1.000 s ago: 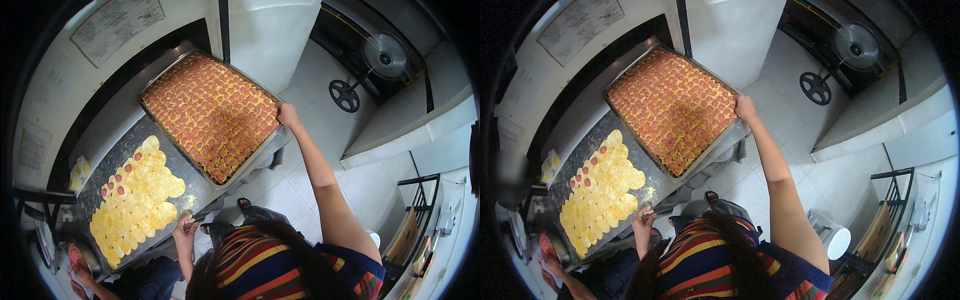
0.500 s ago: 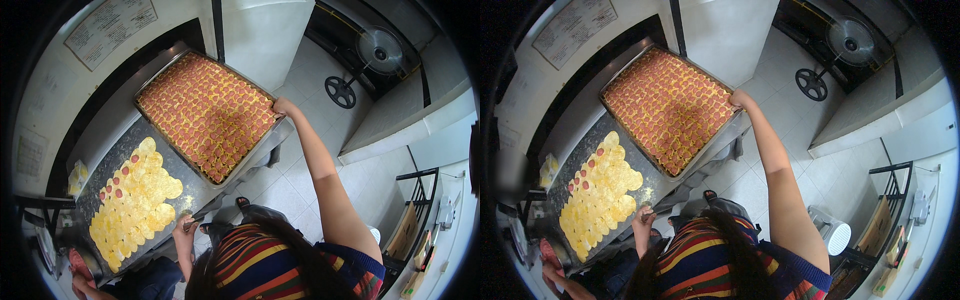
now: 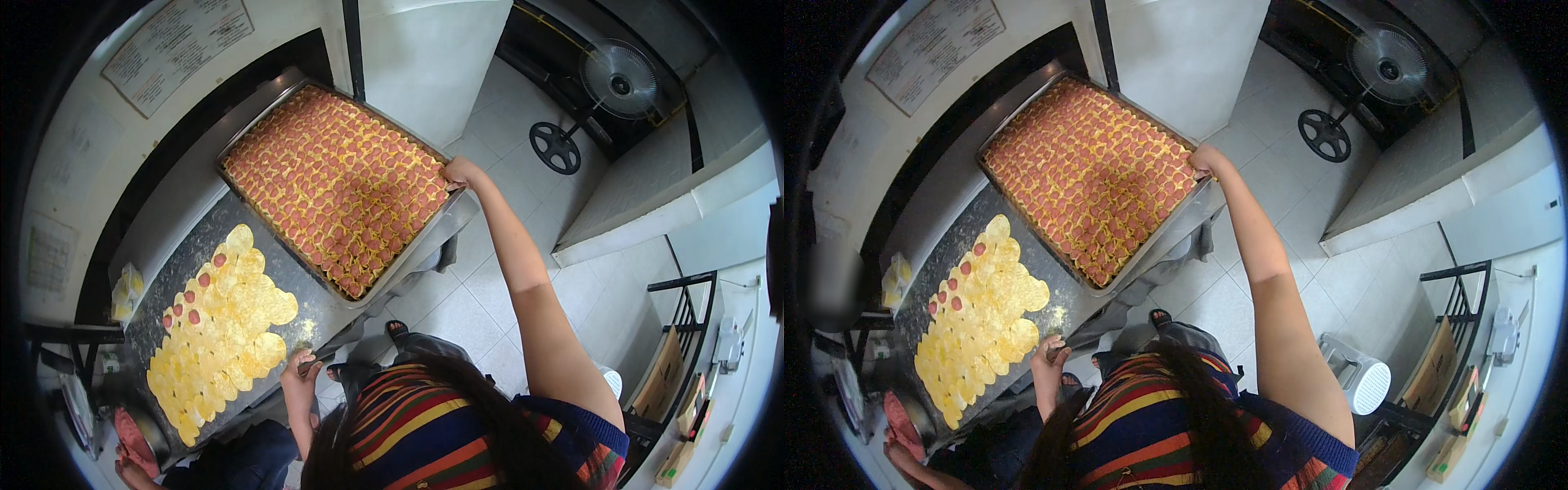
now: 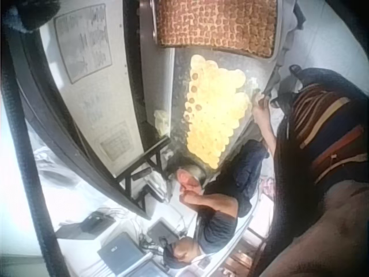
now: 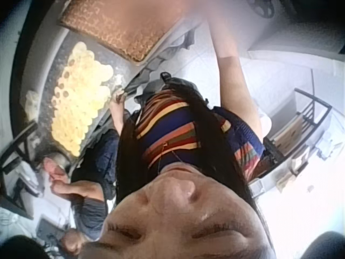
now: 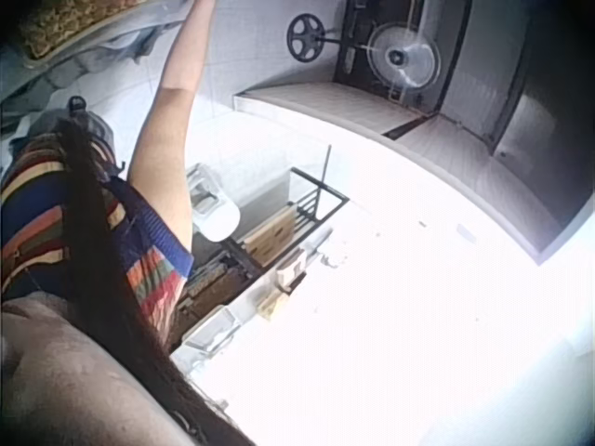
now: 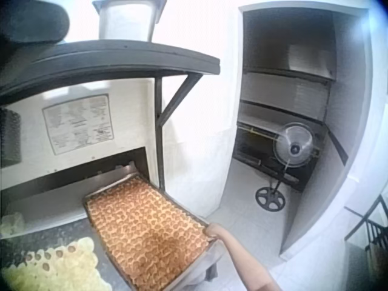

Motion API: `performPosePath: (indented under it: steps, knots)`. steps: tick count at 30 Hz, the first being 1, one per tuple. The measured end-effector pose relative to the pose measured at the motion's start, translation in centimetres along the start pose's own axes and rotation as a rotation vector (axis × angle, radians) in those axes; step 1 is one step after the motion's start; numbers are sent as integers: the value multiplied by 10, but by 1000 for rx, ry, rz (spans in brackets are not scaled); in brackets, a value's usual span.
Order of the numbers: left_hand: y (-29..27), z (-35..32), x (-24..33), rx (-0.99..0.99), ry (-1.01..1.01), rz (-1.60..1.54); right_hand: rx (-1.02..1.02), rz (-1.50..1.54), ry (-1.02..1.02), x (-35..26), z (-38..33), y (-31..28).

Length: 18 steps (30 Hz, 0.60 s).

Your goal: The person places small round meat slices onto yellow dough pieces arranged on a metal table. They then place the filled dough pieces onto a large metal tray. Another person is visible on the left, also handling meat slices.

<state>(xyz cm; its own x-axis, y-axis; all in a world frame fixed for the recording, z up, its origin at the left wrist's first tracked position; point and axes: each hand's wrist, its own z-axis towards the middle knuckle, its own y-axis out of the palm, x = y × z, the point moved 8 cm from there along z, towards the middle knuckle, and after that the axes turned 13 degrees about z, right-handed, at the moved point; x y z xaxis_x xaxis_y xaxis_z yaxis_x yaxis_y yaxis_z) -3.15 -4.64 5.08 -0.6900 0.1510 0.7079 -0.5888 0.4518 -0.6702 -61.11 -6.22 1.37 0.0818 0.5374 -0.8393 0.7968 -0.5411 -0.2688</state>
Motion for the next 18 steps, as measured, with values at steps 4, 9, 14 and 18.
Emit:
performPosePath:
  steps: [4,9,14,18]
  knots:
    - [3,-4,-13,-3,-33,-21,20,-7,-25,1,1,3]
    - [6,2,-2,-26,1,3,-242,-413,-228,34,65,-9]
    - [4,3,0,-16,18,49,-64,-535,31,-27,-12,12]
    - [6,3,-4,11,54,28,-42,-663,64,-18,-4,13]
